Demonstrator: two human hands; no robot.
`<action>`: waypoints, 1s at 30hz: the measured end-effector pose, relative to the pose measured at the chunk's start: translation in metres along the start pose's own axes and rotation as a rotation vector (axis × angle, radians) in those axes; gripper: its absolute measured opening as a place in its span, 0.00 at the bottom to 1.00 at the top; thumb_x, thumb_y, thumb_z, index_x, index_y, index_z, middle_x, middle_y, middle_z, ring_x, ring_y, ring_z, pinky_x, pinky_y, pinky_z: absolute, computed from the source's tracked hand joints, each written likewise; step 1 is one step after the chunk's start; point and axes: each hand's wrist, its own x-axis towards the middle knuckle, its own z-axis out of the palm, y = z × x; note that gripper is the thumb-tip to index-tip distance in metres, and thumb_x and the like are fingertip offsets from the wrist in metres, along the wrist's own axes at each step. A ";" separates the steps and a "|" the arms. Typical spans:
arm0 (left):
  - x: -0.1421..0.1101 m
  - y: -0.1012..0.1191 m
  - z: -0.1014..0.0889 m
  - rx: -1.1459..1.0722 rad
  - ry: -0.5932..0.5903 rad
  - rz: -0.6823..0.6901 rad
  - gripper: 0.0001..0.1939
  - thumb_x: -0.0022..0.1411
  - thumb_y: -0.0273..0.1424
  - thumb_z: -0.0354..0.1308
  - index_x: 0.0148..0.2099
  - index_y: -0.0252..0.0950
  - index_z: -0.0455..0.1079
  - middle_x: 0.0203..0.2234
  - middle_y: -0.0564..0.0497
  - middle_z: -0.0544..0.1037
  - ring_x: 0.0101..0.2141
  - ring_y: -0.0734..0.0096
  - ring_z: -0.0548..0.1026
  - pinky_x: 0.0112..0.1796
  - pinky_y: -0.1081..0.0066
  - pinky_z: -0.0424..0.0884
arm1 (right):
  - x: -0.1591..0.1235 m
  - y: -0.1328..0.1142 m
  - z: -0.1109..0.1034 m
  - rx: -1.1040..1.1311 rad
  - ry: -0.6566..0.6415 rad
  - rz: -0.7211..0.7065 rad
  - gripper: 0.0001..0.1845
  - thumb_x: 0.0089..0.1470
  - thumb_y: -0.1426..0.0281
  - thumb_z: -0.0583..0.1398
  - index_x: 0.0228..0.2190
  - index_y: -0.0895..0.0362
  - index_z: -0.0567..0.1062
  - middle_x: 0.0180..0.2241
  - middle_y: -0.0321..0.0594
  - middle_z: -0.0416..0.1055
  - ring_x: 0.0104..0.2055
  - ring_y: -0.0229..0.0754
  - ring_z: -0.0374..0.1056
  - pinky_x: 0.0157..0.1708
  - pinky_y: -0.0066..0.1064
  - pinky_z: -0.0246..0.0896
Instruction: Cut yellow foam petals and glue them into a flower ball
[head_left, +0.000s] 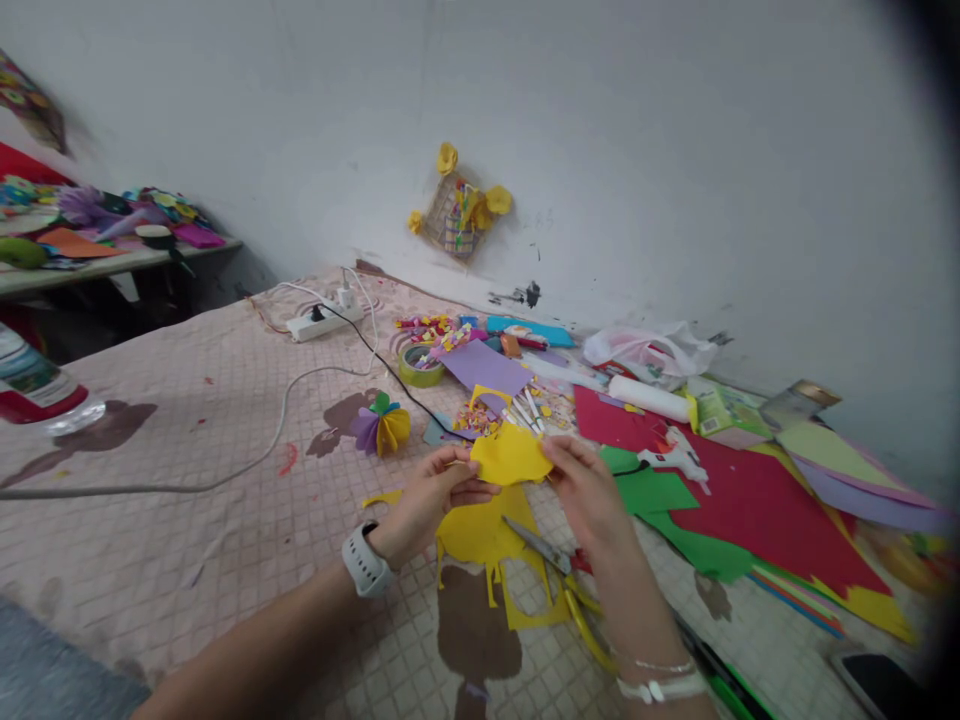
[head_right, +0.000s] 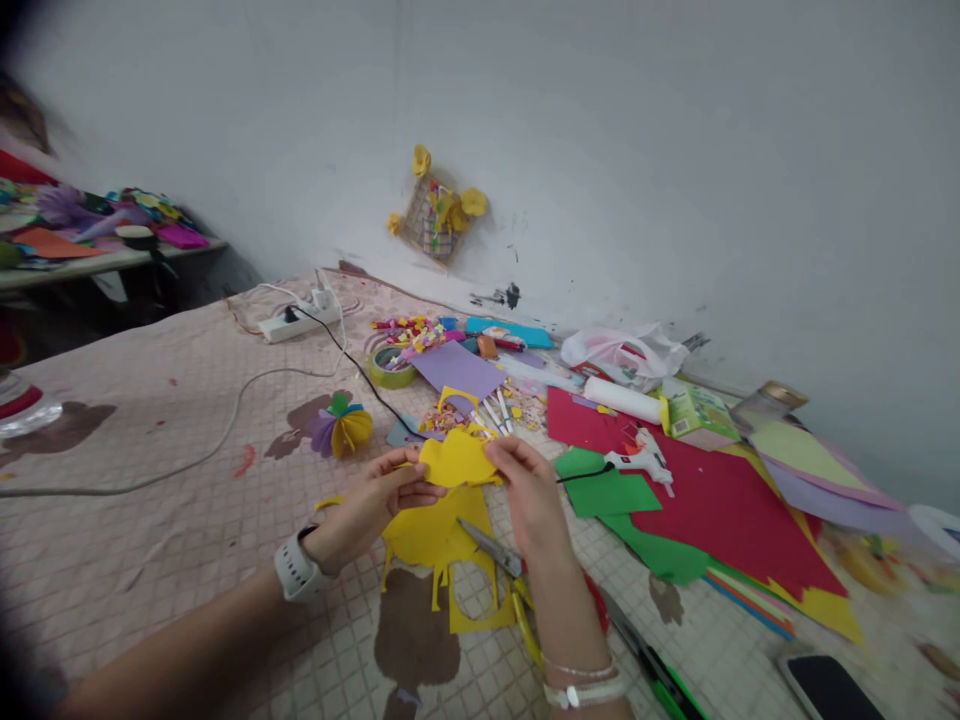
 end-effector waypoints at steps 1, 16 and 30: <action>0.000 0.000 0.000 0.004 -0.006 -0.001 0.12 0.51 0.28 0.65 0.35 0.34 0.64 0.25 0.51 0.80 0.28 0.67 0.81 0.32 0.73 0.75 | -0.002 0.003 0.004 -0.018 -0.025 0.018 0.10 0.35 0.66 0.70 0.22 0.55 0.77 0.23 0.33 0.72 0.29 0.39 0.66 0.31 0.31 0.61; -0.005 0.005 0.004 -0.013 -0.054 -0.029 0.10 0.54 0.31 0.61 0.37 0.34 0.64 0.29 0.46 0.82 0.30 0.61 0.81 0.34 0.69 0.75 | -0.005 0.020 0.014 -0.038 0.007 0.053 0.11 0.36 0.65 0.70 0.20 0.56 0.75 0.20 0.30 0.67 0.24 0.35 0.59 0.24 0.27 0.53; -0.004 0.001 0.006 -0.004 0.016 0.018 0.15 0.49 0.30 0.68 0.34 0.34 0.64 0.25 0.52 0.80 0.29 0.63 0.81 0.32 0.73 0.76 | -0.008 0.022 0.023 0.054 0.063 0.050 0.14 0.33 0.66 0.71 0.26 0.55 0.76 0.23 0.30 0.71 0.27 0.35 0.63 0.29 0.27 0.58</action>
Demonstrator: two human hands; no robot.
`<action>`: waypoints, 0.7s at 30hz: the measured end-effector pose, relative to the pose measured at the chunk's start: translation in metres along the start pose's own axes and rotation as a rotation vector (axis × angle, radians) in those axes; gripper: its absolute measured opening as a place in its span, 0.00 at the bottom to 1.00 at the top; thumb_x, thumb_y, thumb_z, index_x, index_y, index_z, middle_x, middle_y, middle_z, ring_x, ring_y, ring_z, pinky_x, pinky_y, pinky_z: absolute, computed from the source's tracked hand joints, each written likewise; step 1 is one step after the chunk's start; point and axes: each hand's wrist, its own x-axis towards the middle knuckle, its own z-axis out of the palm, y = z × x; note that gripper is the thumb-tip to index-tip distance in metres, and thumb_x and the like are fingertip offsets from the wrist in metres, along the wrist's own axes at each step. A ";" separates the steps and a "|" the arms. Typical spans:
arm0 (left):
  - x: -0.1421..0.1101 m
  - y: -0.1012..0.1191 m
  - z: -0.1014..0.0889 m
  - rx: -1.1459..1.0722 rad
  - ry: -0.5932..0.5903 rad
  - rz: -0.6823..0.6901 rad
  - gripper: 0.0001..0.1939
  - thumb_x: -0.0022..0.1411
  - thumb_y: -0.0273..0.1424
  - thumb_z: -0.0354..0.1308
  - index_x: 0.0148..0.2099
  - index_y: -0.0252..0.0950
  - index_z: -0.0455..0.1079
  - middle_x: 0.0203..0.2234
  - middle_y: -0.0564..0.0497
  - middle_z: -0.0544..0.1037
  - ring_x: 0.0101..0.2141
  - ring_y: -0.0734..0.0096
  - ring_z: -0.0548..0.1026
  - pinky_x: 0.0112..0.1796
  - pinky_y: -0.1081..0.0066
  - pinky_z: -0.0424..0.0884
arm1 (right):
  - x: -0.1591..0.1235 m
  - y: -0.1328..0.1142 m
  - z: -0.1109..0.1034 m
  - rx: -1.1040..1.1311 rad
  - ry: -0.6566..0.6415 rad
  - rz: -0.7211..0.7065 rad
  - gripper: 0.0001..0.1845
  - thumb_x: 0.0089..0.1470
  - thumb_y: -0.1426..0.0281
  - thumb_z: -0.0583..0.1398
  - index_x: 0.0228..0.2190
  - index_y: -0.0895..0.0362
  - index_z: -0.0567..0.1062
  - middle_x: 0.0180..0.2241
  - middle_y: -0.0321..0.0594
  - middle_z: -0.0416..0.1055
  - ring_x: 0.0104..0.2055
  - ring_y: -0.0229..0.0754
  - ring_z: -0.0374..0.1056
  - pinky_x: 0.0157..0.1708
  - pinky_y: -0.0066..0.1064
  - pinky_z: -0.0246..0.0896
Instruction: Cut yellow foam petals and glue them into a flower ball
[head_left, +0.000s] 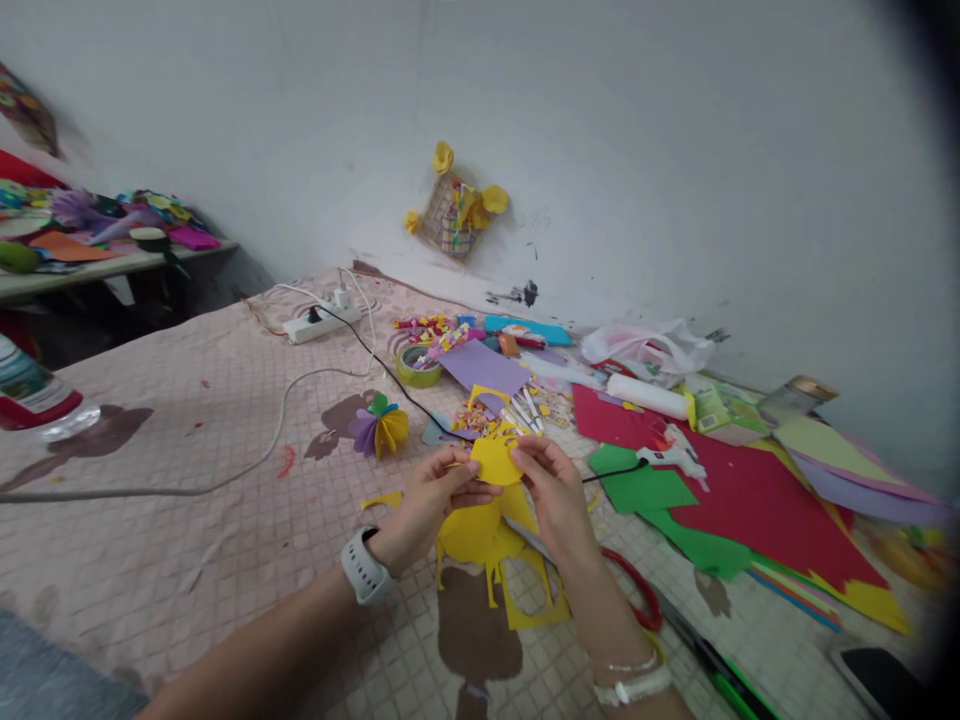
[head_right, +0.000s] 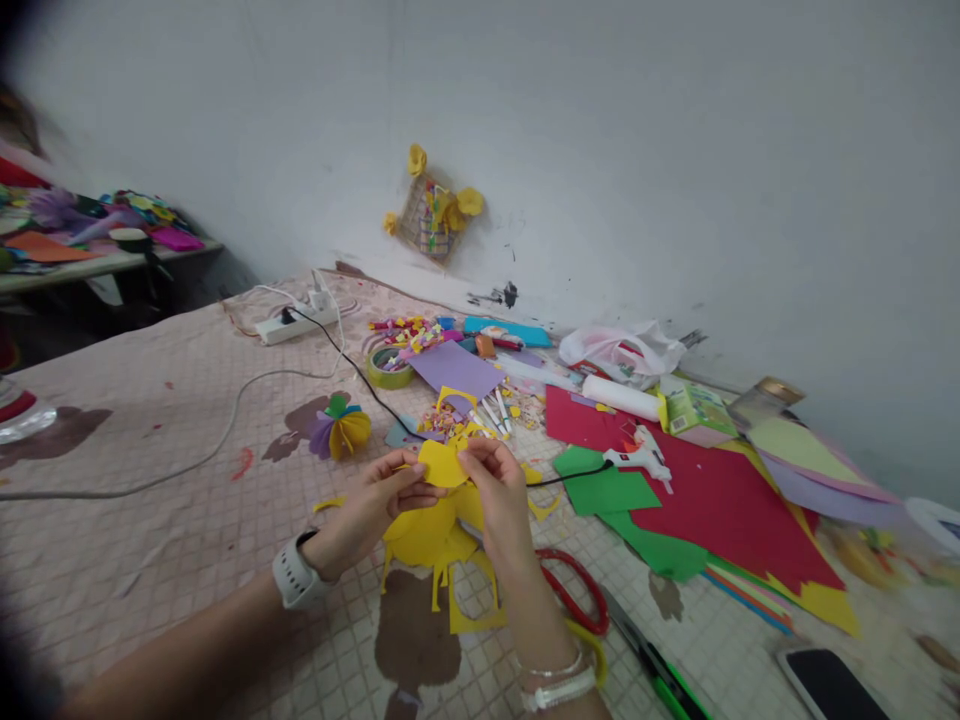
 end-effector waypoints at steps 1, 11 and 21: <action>0.000 0.000 0.000 0.000 0.002 0.004 0.15 0.49 0.30 0.68 0.34 0.34 0.64 0.25 0.52 0.79 0.29 0.63 0.81 0.32 0.73 0.76 | 0.000 0.001 0.000 -0.001 -0.012 0.011 0.14 0.34 0.65 0.71 0.26 0.55 0.77 0.24 0.31 0.72 0.28 0.36 0.64 0.29 0.27 0.59; 0.000 -0.002 0.000 -0.008 -0.005 0.034 0.14 0.51 0.32 0.67 0.33 0.34 0.64 0.24 0.52 0.79 0.30 0.61 0.81 0.34 0.70 0.76 | -0.004 0.003 0.003 0.002 -0.038 0.015 0.11 0.36 0.64 0.71 0.22 0.56 0.76 0.22 0.31 0.71 0.26 0.35 0.63 0.27 0.27 0.59; -0.001 0.001 0.000 -0.025 -0.001 0.043 0.14 0.50 0.31 0.67 0.33 0.34 0.63 0.23 0.51 0.79 0.29 0.62 0.81 0.33 0.71 0.76 | -0.003 0.006 0.003 -0.005 -0.022 -0.007 0.11 0.37 0.65 0.71 0.23 0.56 0.76 0.22 0.31 0.70 0.25 0.35 0.63 0.27 0.27 0.58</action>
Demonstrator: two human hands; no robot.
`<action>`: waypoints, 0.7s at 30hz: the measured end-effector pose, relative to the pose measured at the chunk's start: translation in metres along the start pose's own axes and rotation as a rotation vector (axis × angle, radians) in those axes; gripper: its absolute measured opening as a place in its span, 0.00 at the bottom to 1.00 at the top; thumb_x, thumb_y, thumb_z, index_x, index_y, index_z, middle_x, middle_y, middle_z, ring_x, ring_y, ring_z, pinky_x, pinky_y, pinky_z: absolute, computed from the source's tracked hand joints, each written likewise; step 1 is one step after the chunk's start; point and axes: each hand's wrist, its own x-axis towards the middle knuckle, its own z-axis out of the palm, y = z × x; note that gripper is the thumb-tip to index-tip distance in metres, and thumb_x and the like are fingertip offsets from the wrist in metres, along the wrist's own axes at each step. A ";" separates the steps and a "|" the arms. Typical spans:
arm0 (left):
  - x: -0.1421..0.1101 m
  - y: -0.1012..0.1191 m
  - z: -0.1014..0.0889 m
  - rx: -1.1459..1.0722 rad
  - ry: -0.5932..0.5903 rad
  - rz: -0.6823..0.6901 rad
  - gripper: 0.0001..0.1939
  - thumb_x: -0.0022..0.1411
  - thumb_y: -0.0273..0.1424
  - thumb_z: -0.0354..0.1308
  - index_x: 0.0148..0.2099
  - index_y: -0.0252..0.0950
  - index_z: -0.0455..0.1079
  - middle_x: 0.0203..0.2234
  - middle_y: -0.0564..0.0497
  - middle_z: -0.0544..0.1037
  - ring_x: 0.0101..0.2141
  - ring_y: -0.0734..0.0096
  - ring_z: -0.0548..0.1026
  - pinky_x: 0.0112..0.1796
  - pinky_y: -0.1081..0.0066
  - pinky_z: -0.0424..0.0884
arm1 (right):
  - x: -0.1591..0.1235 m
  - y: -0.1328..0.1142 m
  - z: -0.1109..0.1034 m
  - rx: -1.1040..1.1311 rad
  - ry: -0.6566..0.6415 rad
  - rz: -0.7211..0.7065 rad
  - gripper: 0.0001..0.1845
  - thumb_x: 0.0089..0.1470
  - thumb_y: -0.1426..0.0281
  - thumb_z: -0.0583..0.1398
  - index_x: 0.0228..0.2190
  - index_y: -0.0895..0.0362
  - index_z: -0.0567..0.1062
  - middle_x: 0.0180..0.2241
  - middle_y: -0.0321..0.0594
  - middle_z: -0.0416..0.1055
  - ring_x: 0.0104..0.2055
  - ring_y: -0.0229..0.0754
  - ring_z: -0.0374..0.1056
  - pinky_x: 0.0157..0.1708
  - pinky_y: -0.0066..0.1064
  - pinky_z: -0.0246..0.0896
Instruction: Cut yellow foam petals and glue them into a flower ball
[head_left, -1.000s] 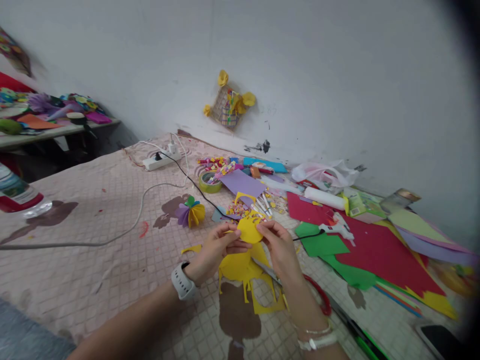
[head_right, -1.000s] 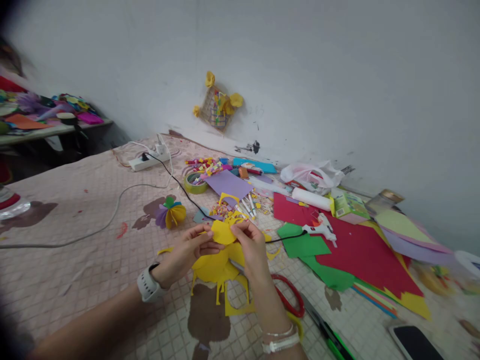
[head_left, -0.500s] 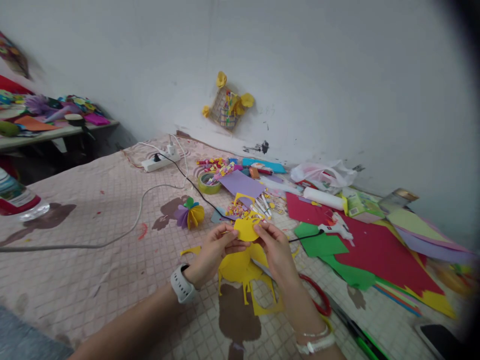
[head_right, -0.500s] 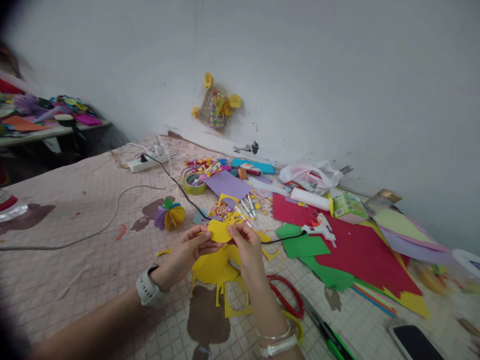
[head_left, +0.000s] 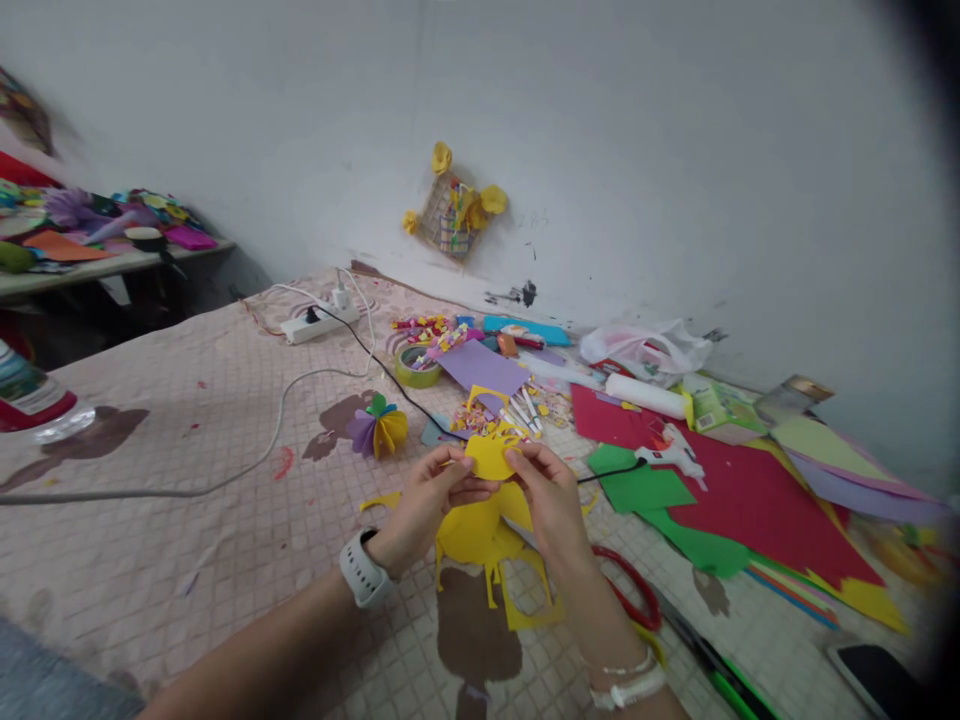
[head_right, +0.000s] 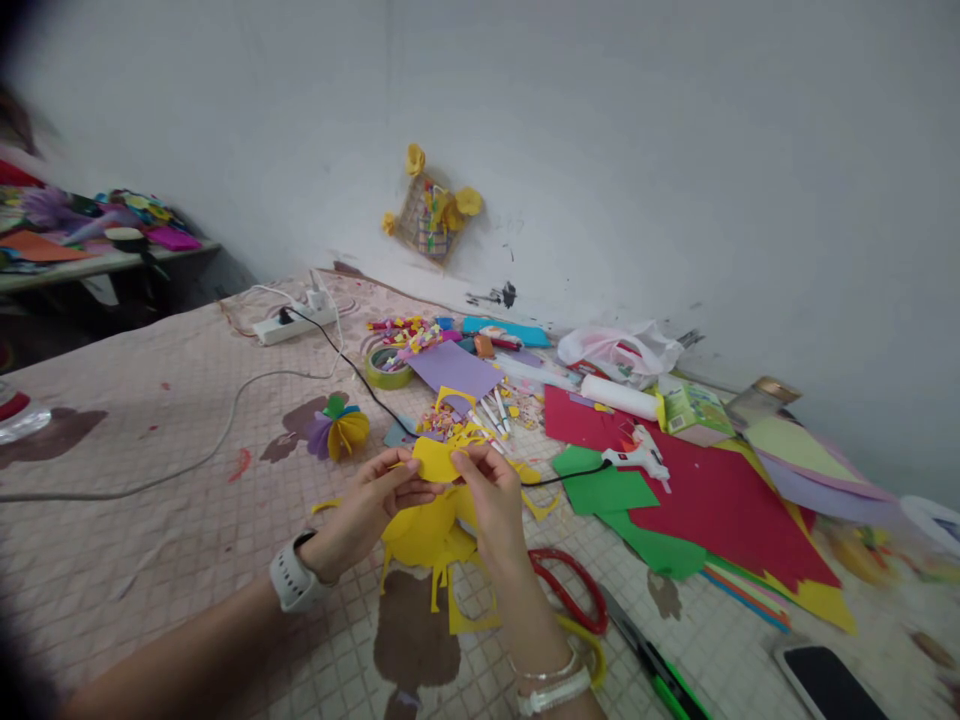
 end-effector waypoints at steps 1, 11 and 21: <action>0.000 0.000 0.000 -0.004 -0.001 -0.001 0.14 0.51 0.31 0.67 0.33 0.34 0.63 0.23 0.52 0.79 0.30 0.62 0.81 0.33 0.71 0.76 | 0.000 0.000 0.000 -0.001 0.000 -0.002 0.11 0.37 0.65 0.71 0.23 0.56 0.76 0.22 0.31 0.70 0.25 0.35 0.63 0.27 0.27 0.58; 0.000 0.001 0.000 -0.021 -0.013 0.000 0.14 0.51 0.32 0.67 0.33 0.34 0.63 0.24 0.51 0.79 0.31 0.61 0.81 0.32 0.70 0.76 | -0.002 -0.002 0.002 0.020 -0.005 -0.017 0.11 0.35 0.67 0.71 0.23 0.55 0.77 0.21 0.30 0.69 0.26 0.35 0.62 0.27 0.27 0.58; -0.001 -0.006 0.000 -0.014 -0.007 -0.009 0.14 0.51 0.32 0.66 0.34 0.34 0.64 0.25 0.51 0.79 0.29 0.63 0.81 0.33 0.71 0.76 | -0.005 -0.004 0.007 0.092 0.002 -0.017 0.10 0.40 0.63 0.68 0.20 0.55 0.74 0.22 0.30 0.68 0.27 0.37 0.61 0.29 0.29 0.58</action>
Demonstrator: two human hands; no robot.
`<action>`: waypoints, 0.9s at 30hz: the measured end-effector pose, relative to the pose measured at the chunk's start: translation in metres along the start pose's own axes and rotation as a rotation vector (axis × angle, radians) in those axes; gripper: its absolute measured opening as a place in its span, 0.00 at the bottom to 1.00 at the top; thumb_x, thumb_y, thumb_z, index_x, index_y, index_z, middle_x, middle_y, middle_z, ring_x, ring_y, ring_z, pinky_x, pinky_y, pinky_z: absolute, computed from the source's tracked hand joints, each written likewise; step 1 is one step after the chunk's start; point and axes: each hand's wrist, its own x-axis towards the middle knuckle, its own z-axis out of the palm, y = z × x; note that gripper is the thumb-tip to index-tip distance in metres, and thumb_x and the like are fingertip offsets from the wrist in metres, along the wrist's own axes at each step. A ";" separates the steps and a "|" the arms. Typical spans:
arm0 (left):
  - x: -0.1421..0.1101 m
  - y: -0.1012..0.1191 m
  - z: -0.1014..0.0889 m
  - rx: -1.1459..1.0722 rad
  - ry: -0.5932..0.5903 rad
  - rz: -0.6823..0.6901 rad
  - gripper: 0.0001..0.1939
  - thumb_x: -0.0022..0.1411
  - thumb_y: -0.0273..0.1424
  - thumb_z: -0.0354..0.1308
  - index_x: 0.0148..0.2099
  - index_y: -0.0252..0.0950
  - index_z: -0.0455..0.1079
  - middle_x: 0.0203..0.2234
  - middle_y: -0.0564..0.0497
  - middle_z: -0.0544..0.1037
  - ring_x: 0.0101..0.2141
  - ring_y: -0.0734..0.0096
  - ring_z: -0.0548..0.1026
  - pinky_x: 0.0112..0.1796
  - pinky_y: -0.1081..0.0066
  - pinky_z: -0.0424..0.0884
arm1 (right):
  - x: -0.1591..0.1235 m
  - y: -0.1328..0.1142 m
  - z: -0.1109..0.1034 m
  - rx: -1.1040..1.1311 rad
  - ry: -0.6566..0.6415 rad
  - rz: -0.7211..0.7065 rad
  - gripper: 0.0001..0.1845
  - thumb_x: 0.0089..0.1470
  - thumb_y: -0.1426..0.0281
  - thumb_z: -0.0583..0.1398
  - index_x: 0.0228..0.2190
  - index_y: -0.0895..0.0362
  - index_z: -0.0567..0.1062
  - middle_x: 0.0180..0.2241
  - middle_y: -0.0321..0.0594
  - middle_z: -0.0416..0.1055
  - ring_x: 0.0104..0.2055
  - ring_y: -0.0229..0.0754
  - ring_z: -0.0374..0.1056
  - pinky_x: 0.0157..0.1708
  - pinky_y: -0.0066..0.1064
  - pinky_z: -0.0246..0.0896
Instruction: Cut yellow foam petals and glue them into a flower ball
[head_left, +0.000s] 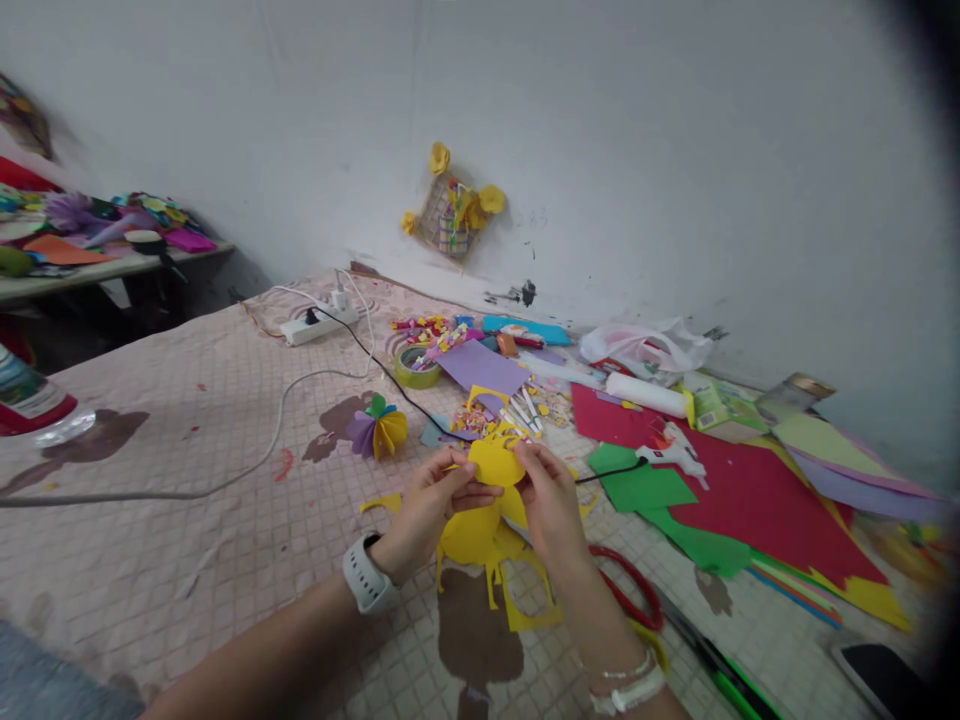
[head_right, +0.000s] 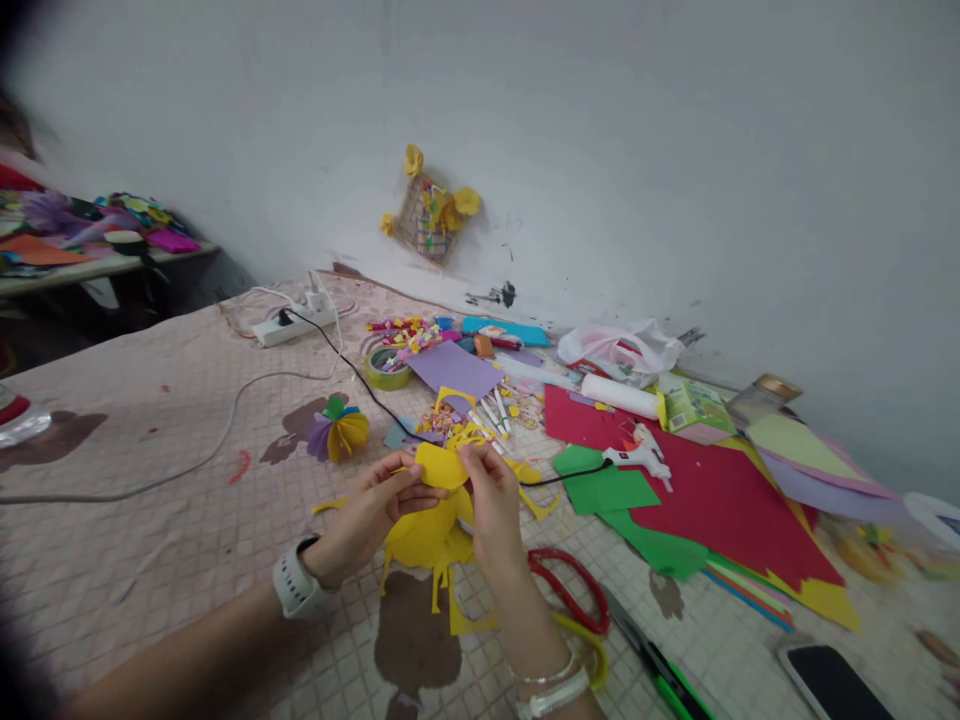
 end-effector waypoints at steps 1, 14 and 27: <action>0.000 0.000 0.000 -0.003 0.000 -0.002 0.14 0.51 0.32 0.66 0.34 0.34 0.64 0.25 0.52 0.79 0.29 0.63 0.81 0.33 0.70 0.76 | 0.000 0.001 0.000 -0.005 0.006 -0.001 0.10 0.40 0.64 0.68 0.20 0.55 0.74 0.22 0.30 0.67 0.27 0.37 0.61 0.28 0.28 0.57; -0.003 0.006 0.002 0.043 0.001 0.028 0.14 0.51 0.35 0.66 0.33 0.35 0.64 0.23 0.51 0.79 0.28 0.63 0.81 0.32 0.70 0.76 | 0.003 0.003 -0.005 -0.181 0.024 -0.072 0.11 0.41 0.62 0.68 0.22 0.56 0.76 0.22 0.31 0.69 0.26 0.37 0.61 0.29 0.29 0.56; -0.010 0.013 0.008 0.260 -0.031 0.240 0.12 0.54 0.34 0.65 0.35 0.34 0.66 0.21 0.51 0.78 0.22 0.69 0.77 0.28 0.71 0.73 | 0.006 -0.006 -0.014 -0.248 -0.077 -0.083 0.11 0.43 0.61 0.67 0.24 0.56 0.76 0.22 0.31 0.68 0.25 0.36 0.60 0.27 0.27 0.56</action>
